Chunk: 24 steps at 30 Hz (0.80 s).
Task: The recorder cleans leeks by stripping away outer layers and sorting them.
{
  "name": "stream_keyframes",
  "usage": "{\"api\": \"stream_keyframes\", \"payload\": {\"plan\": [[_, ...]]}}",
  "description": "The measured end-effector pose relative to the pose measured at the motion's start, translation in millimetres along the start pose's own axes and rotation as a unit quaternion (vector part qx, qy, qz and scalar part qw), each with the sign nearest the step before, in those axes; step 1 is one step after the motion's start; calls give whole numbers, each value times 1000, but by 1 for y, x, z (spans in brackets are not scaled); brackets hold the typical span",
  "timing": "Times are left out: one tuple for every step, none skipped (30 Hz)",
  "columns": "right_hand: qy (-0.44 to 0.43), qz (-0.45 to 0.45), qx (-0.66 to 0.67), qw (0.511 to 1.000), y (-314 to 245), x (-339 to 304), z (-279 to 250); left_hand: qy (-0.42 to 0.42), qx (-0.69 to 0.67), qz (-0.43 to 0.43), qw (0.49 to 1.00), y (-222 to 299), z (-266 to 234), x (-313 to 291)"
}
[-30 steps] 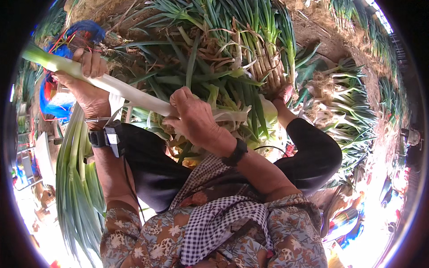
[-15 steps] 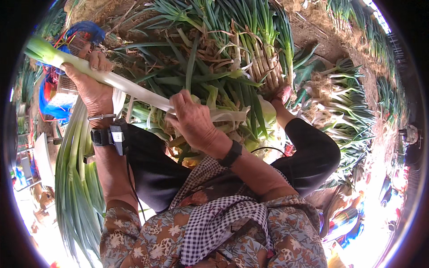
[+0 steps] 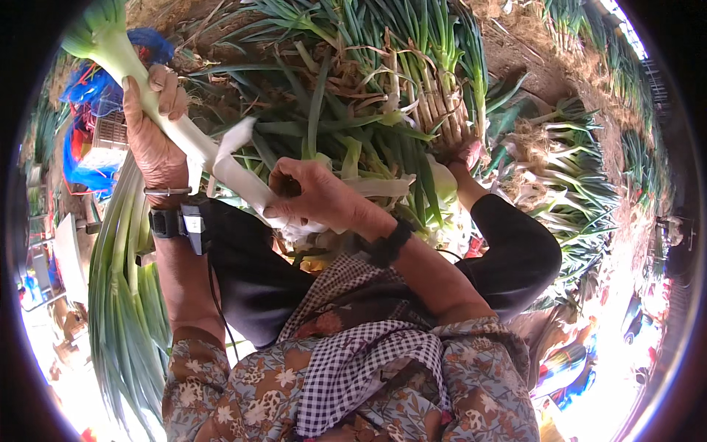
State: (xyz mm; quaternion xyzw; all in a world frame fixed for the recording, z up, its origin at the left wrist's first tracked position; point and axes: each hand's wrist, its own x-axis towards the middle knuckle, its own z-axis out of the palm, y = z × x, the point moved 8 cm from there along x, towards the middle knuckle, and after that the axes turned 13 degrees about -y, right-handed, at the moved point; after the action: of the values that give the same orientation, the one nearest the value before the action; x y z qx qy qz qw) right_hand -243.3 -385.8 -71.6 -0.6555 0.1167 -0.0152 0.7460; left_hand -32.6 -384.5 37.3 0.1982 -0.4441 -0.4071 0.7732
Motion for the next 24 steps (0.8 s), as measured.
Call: {"api": "stream_keyframes", "payload": {"plan": [[-3, -21, -53, 998, -6, -1, 0, -10, -20, -3, 1000, -2, 1, 2], [-7, -41, -103, 994, -12, -2, 3, -19, -40, -8, 999, -2, 2, 2], [-6, -41, -100, 994, -14, -3, 4, -18, -39, -11, 999, -2, 2, 1], [-12, -31, -87, 996, -16, -4, 7, -7, -27, -16, 999, -1, 0, 0], [-17, -22, -76, 997, -17, -5, 7, 3, -16, -18, 1000, -2, -1, 0], [-17, -22, -77, 997, -15, -7, 9, 3, -16, -18, 1000, -4, -1, 1], [17, -79, -175, 981, -25, -11, 10, 24, 9, -16, 1000, -5, -4, 2], [52, -135, -270, 952, -36, -16, 13, 45, 33, -15, 998, -7, -7, 1], [52, -136, -270, 952, -36, -14, 13, 44, 47, -22, 998, -7, -10, 3], [85, -192, -328, 921, -47, -18, 13, 43, 47, -23, 998, -7, -11, 3], [118, -245, -384, 882, -57, -24, 15, 56, 59, -20, 996, -7, -13, 3], [120, -244, -384, 882, -57, -25, 16, 68, 71, -18, 995, -7, -16, 3], [130, -274, -315, 899, -57, -29, 14, 67, 70, -19, 995, -8, -17, 5], [138, -304, -243, 911, -58, -32, 12, 80, 63, -15, 995, -7, -24, 5], [138, -304, -242, 911, -58, -36, 16, 94, 55, -12, 994, -5, -30, 5], [154, -310, -177, 921, -57, -42, 16, 94, 56, -12, 994, -4, -35, 5], [169, -314, -110, 928, -55, -48, 15, 117, 36, -20, 992, -4, -43, 3], [168, -313, -110, 928, -56, -55, 15, 139, 16, -29, 990, -5, -52, 1], [100, -297, -131, 941, -55, -60, 21, 123, 36, -10, 992, 2, -55, 3], [38, -277, -155, 947, -55, -68, 25, 121, 31, -11, 992, -2, -53, 4], [-8, -182, -228, 956, -50, -71, 27, 144, 43, -12, 989, -1, -54, -1], [-9, -183, -227, 957, -42, -77, 23, 167, 55, -12, 984, 0, -55, -4], [-54, -59, -334, 939, -15, -75, 26, 184, 66, -23, 980, 6, -62, -4], [-95, 69, -433, 894, 15, -79, 22, 184, 66, -23, 980, 8, -65, -3]]}}
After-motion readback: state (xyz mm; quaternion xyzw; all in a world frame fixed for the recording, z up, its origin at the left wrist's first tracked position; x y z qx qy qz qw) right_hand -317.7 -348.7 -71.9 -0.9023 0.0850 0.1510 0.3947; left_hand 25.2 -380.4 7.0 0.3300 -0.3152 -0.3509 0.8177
